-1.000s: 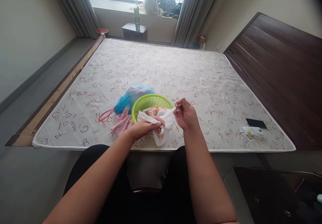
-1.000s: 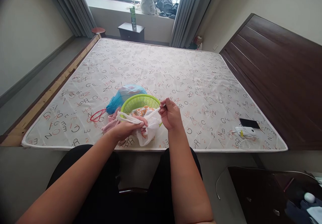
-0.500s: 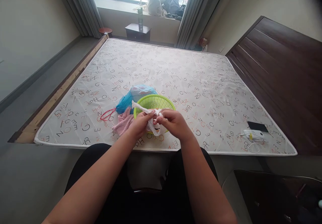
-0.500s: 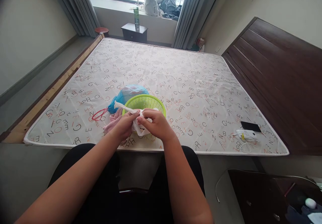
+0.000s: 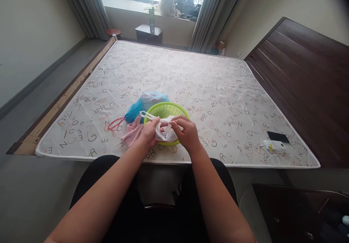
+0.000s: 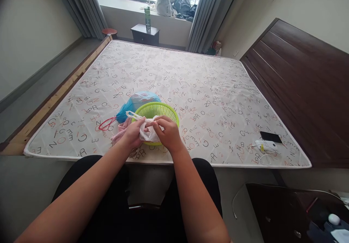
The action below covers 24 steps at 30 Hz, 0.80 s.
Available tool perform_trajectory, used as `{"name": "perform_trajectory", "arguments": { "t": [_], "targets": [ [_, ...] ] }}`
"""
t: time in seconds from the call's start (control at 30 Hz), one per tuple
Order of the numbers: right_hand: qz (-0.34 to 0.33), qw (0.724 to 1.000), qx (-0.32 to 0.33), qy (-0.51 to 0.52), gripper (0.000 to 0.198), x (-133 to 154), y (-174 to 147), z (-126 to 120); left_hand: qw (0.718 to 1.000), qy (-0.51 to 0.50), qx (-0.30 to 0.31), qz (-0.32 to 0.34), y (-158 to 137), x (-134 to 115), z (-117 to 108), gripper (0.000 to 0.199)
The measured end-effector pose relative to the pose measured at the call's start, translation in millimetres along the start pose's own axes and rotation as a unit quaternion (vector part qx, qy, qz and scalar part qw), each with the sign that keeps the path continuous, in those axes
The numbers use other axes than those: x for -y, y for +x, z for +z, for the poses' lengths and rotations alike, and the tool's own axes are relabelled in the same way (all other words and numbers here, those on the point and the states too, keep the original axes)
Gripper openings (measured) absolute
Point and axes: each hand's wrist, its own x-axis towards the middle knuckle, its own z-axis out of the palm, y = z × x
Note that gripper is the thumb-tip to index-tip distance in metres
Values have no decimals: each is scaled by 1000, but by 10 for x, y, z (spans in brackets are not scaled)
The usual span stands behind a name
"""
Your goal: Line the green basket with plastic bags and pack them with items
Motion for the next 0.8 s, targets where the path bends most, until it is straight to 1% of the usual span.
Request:
{"name": "perform_trajectory", "arguments": {
  "t": [0.1, 0.17, 0.23, 0.33, 0.4, 0.5, 0.6, 0.67, 0.73, 0.8],
  "targets": [
    [-20, 1000, 14, -19, 33, 15, -27, 104, 999, -7, -32, 10, 5, 35, 19, 33],
    [-32, 998, 36, -30, 32, 13, -40, 162, 999, -7, -39, 12, 11, 42, 5, 33],
    [-38, 997, 58, -42, 30, -1, -45, 202, 999, -14, -31, 7, 23, 35, -26, 35],
    [-23, 992, 105, -66, 25, -43, -40, 232, 1000, -15, -12, 10, 51, 25, -78, 37],
    [-3, 987, 135, -91, 20, -80, -34, 242, 999, 11, -26, 30, 66, 36, -97, 34],
    [19, 978, 165, -128, 16, -131, -28, 245, 995, 63, -58, 52, 73, 78, -100, 25],
    [25, 972, 178, -154, 10, -164, -27, 220, 994, 77, -53, 59, 68, 114, -88, 23],
    [12, 969, 180, -168, 10, -179, -25, 184, 994, 76, -40, 69, 64, 115, -81, 26],
    [-19, 968, 186, -169, 16, -190, -23, 140, 993, 79, -33, 77, 62, 100, -78, 31],
    [-50, 966, 194, -163, 21, -191, -23, 106, 990, 97, -45, 93, 64, 79, -78, 33]
  ]
}}
